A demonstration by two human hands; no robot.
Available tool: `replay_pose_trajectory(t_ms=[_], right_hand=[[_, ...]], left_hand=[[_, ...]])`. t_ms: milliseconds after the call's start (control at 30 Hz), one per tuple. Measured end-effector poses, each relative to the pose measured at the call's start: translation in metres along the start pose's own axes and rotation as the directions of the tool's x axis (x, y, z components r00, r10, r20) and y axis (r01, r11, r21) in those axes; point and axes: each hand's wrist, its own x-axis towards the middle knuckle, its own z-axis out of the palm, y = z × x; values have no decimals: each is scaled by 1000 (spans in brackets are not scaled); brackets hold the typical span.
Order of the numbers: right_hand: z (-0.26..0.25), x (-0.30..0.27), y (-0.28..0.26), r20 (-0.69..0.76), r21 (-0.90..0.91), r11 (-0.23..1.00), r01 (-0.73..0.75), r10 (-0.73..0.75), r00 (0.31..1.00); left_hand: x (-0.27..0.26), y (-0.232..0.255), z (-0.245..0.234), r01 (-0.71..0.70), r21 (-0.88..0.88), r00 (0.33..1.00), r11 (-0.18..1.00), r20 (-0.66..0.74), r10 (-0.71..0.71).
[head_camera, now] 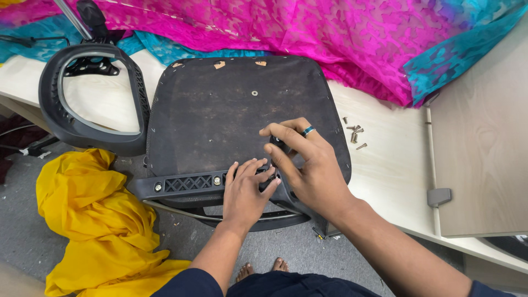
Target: The person attaches a black plastic frame to the underside of a chair seat using a screwdriver. They insert screws into the frame and tighten them to secure the components together.
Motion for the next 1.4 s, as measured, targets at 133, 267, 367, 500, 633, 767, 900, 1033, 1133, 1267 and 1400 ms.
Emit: replay_pose_trajectory(t_ms=[133, 267, 367, 500, 633, 767, 900, 1033, 1133, 1267, 1400], right_hand=[[0, -1, -4, -61, 1, 975, 223, -223, 973], [2, 0, -4, -28, -2, 1000, 25, -25, 999], [3, 0, -7, -43, -54, 994, -94, 91, 995], [1, -6, -13, -77, -228, 955, 191, -213, 974], [6, -3, -14, -41, 6, 1000, 1, -1, 999], [16, -1, -16, -97, -116, 993, -32, 21, 995], [22, -5, -19, -152, -184, 981, 62, -91, 984], [22, -5, -19, -114, -21, 999, -31, 28, 993], [20, 0, -14, -123, -96, 995, -24, 12, 992], [17, 4, -9, -140, -133, 991, -4, -15, 990], [11, 4, -8, -80, 94, 994, -60, 68, 994]], left_hand=[[2, -3, 1, -20, 6, 1000, 1000, -3, 20], [2, -5, 0, -18, -23, 1000, 1000, 18, 18], [4, -5, -2, 21, -41, 997, 999, 80, -17], [4, -7, -4, -13, -17, 996, 1000, 89, 14], [3, -9, -4, -52, -27, 996, 998, 68, 53], [2, -11, -4, -74, -29, 995, 997, 71, 76], [2, -13, -3, -111, -13, 991, 994, 73, 112], [1, -12, -3, -112, 1, 992, 994, 66, 111], [1, -10, -4, -90, -6, 994, 996, 69, 90], [2, -8, -5, -63, -13, 995, 998, 74, 64], [2, -6, -5, -27, -28, 996, 999, 82, 30]])
